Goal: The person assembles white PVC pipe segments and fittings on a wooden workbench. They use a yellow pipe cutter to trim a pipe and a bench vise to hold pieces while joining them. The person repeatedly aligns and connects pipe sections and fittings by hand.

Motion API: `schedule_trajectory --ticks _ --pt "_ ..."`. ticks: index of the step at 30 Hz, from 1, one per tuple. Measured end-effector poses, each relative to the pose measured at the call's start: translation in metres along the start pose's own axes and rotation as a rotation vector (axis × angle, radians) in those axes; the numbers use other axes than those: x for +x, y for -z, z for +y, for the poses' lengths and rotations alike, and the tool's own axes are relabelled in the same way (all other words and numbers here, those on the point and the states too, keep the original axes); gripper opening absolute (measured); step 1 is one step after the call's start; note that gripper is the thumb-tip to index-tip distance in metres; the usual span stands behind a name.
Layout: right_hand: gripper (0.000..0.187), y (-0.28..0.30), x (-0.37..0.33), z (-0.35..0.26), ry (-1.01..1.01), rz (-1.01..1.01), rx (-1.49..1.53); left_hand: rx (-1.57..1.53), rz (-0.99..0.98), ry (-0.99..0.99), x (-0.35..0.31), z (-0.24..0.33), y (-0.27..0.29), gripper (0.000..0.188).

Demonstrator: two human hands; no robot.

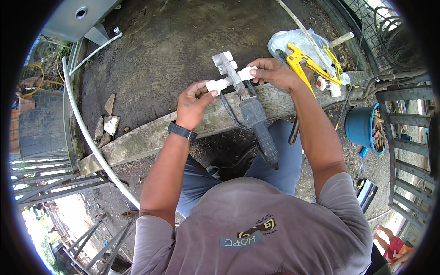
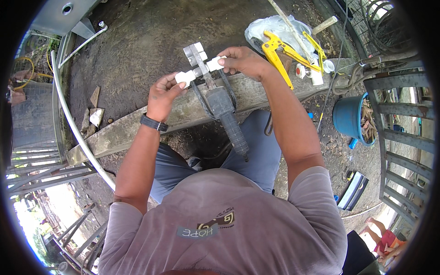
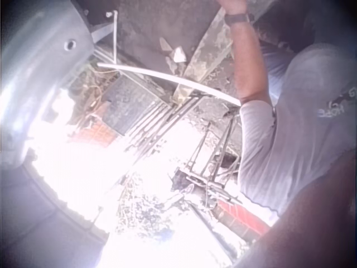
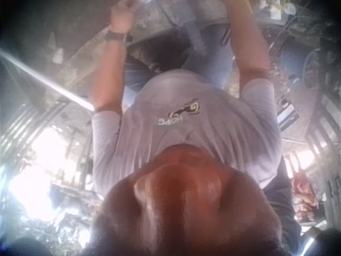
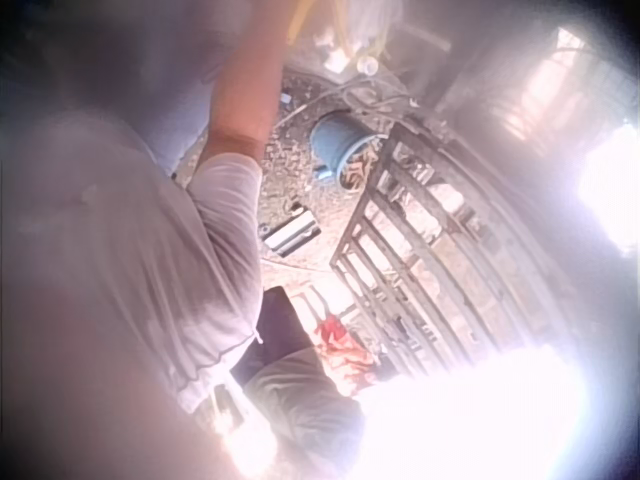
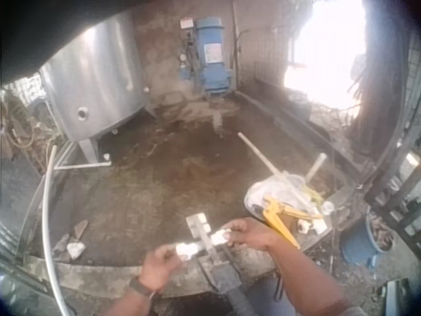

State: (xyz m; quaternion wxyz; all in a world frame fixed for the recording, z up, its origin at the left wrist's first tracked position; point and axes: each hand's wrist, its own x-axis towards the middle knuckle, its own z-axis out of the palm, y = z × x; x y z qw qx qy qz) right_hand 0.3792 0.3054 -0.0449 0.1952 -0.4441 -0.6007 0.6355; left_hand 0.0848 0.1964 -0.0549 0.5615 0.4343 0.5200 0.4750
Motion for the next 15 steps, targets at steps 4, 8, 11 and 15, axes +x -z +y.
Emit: schedule_trajectory --ticks 4,8,11,15 --pt "0.036 -0.001 -0.002 -0.004 -0.015 0.003 -0.013 0.111 -0.013 -0.124 0.000 -0.005 0.000 0.046" --pt "0.038 -0.002 0.002 0.000 -0.030 0.011 -0.022 0.214 -0.009 -0.175 -0.003 -0.002 -0.003 0.048" --pt "0.040 -0.003 0.001 -0.004 -0.047 0.004 -0.025 0.282 -0.008 -0.204 -0.005 0.001 -0.005 0.049" --pt "0.038 -0.003 0.000 -0.008 -0.091 0.007 -0.040 0.370 -0.012 -0.254 -0.004 -0.002 -0.003 0.052"
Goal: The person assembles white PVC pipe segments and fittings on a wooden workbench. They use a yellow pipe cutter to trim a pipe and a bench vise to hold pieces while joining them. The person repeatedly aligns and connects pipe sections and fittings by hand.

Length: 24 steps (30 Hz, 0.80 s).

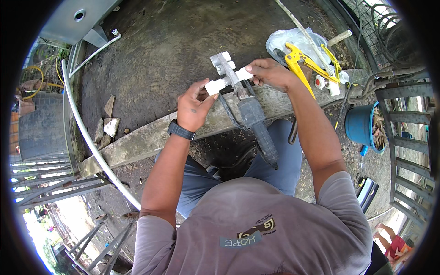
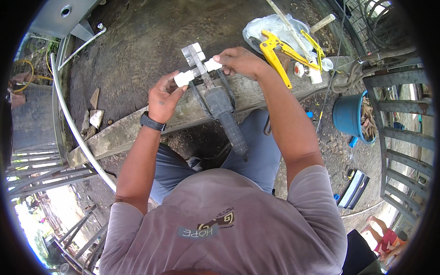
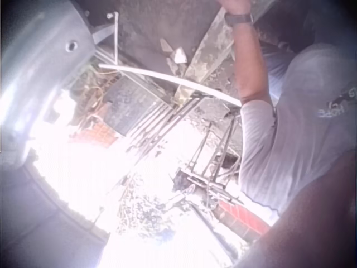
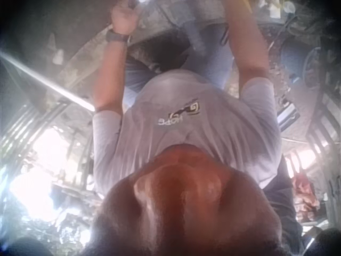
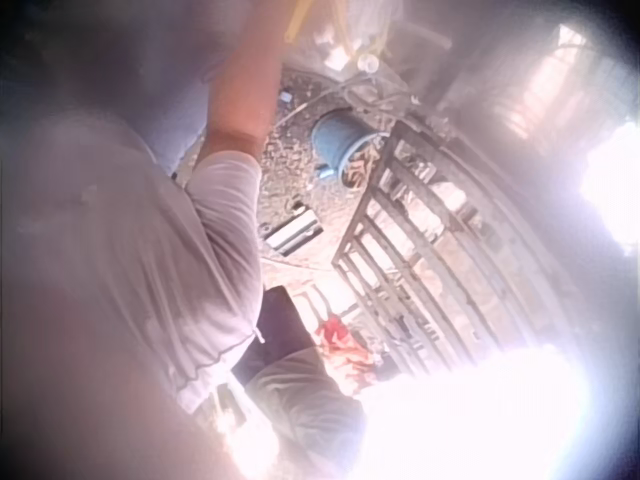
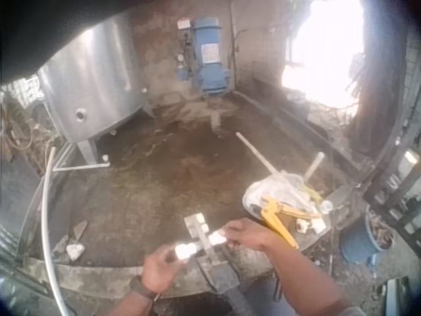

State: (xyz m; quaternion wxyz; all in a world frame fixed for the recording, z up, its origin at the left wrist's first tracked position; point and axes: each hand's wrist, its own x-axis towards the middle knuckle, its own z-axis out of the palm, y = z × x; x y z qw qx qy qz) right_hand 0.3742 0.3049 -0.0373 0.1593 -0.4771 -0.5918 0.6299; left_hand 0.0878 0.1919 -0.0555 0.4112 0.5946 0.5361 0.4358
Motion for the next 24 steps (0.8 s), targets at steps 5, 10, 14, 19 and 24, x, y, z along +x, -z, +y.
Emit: schedule_trajectory --ticks 5,10,14,19,24 --pt "0.038 -0.007 -0.008 0.000 0.010 0.016 0.047 -0.245 0.028 0.215 0.003 0.007 -0.004 0.048" --pt "0.040 -0.002 -0.009 0.009 0.144 -0.035 0.127 -0.535 -0.079 0.673 0.020 0.024 0.013 0.039" --pt "0.041 -0.002 -0.003 0.011 0.141 -0.032 0.120 -0.528 -0.080 0.613 0.020 0.022 0.012 0.039" --pt "0.036 0.004 0.003 0.014 0.131 -0.074 0.086 -0.478 -0.085 0.534 0.020 0.015 0.010 0.039" --pt "0.047 0.001 0.003 0.013 0.124 -0.025 0.049 -0.417 -0.040 0.408 0.016 0.013 0.002 0.038"
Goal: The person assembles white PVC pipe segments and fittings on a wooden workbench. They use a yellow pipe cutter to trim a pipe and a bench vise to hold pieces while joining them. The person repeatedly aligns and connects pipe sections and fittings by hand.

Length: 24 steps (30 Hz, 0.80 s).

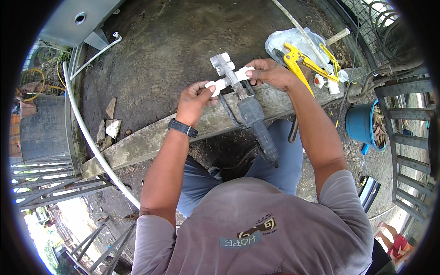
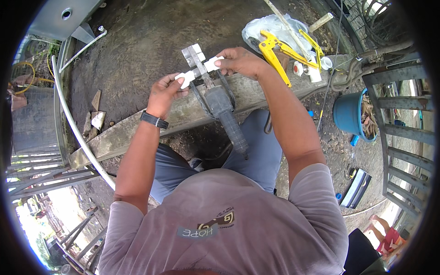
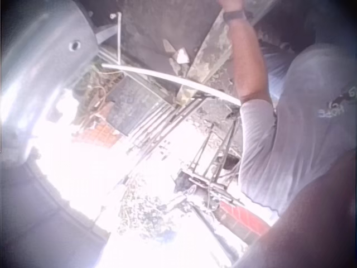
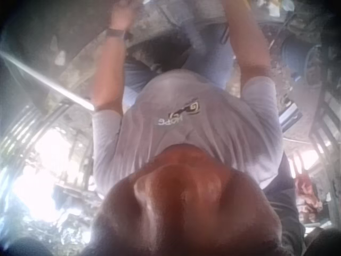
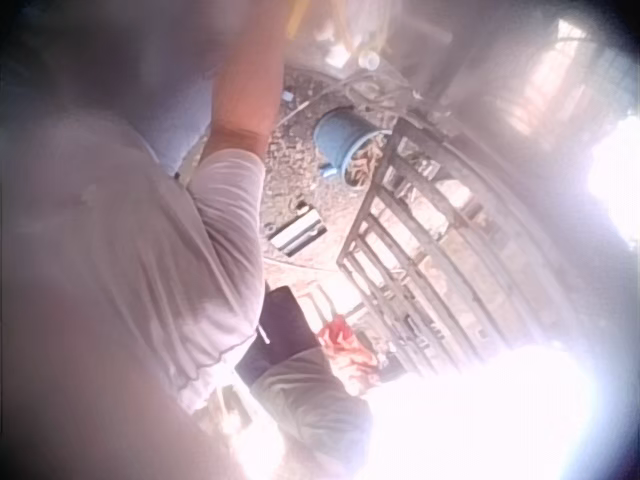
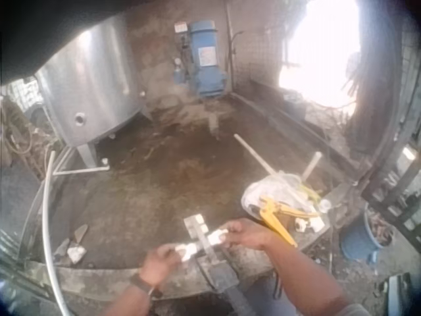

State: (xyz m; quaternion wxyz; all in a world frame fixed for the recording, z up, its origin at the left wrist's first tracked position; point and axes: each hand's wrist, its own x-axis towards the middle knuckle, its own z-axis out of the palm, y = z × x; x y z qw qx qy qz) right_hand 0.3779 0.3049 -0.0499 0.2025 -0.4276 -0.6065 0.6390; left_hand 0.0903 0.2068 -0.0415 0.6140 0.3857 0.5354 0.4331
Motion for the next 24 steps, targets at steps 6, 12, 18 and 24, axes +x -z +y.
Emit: schedule_trajectory --ticks 6,12,18,24 --pt "0.046 -0.002 0.000 -0.005 -0.034 0.003 -0.032 0.080 0.005 -0.179 0.000 -0.013 0.000 0.037" --pt "0.042 -0.003 -0.002 -0.016 -0.145 -0.035 -0.063 0.305 0.020 -0.296 -0.002 -0.016 0.004 0.045" --pt "0.049 0.001 -0.008 -0.008 -0.014 -0.096 0.020 0.145 0.052 -0.154 -0.008 -0.006 -0.003 0.045" --pt "0.054 0.001 -0.009 -0.005 0.029 -0.058 0.063 -0.035 -0.071 0.270 0.000 0.015 0.006 0.037"
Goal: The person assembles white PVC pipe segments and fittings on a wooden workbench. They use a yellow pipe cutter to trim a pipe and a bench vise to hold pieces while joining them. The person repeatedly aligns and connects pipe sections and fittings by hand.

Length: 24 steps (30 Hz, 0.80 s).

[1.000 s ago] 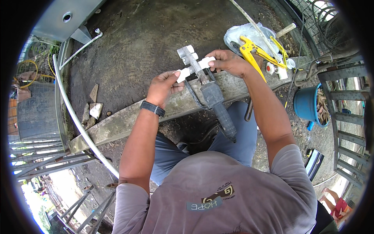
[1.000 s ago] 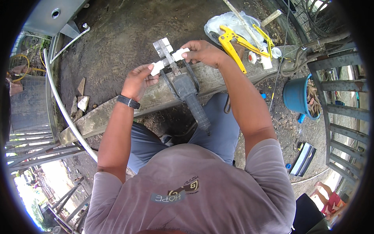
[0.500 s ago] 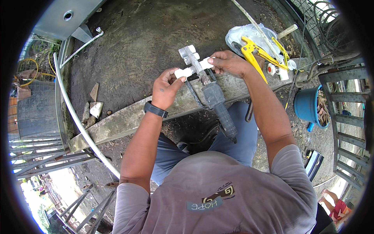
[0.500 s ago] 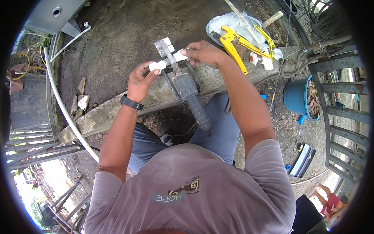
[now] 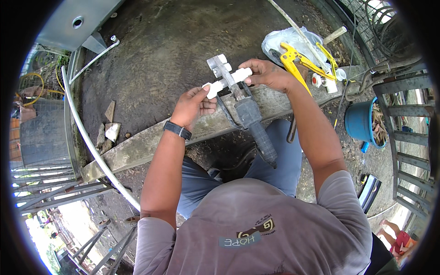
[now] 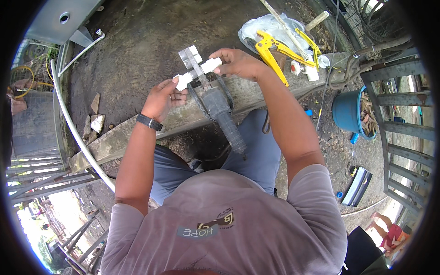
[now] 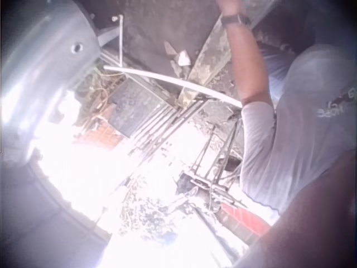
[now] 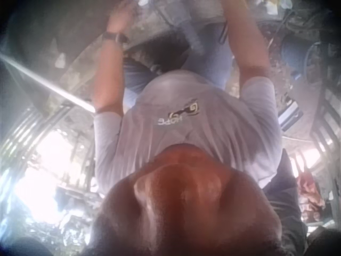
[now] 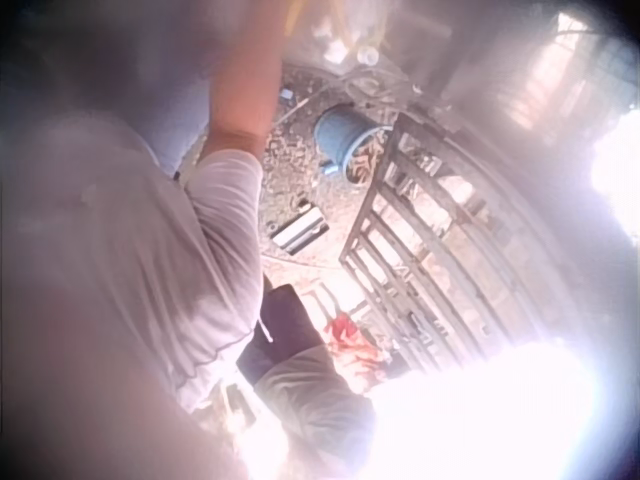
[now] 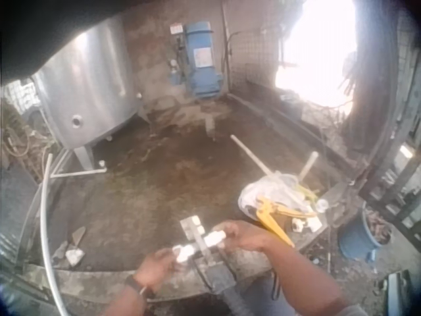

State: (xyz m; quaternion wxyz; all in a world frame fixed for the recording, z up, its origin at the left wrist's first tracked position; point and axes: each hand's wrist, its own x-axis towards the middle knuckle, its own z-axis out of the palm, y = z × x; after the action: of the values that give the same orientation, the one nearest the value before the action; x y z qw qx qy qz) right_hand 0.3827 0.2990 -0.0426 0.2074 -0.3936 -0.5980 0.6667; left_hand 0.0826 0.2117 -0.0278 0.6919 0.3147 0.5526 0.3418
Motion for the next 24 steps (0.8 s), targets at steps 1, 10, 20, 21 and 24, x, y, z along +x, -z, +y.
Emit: schedule_trajectory --ticks 1,10,20,21,24 --pt "0.053 0.000 0.001 0.001 0.005 0.003 -0.001 -0.001 -0.004 0.013 0.000 0.001 0.000 0.036" --pt "0.043 0.005 0.012 0.005 -0.028 -0.004 -0.069 0.073 0.033 -0.163 0.005 -0.011 -0.002 0.037" --pt "0.045 0.002 0.012 -0.003 -0.073 -0.005 -0.079 0.236 0.086 -0.445 0.006 -0.025 -0.005 0.045" --pt "0.045 0.002 0.013 -0.004 -0.095 -0.008 -0.091 0.262 0.092 -0.473 0.008 -0.028 -0.003 0.046" --pt "0.045 0.005 0.014 -0.007 -0.147 -0.006 -0.125 0.418 0.121 -0.538 0.008 -0.028 -0.002 0.050"
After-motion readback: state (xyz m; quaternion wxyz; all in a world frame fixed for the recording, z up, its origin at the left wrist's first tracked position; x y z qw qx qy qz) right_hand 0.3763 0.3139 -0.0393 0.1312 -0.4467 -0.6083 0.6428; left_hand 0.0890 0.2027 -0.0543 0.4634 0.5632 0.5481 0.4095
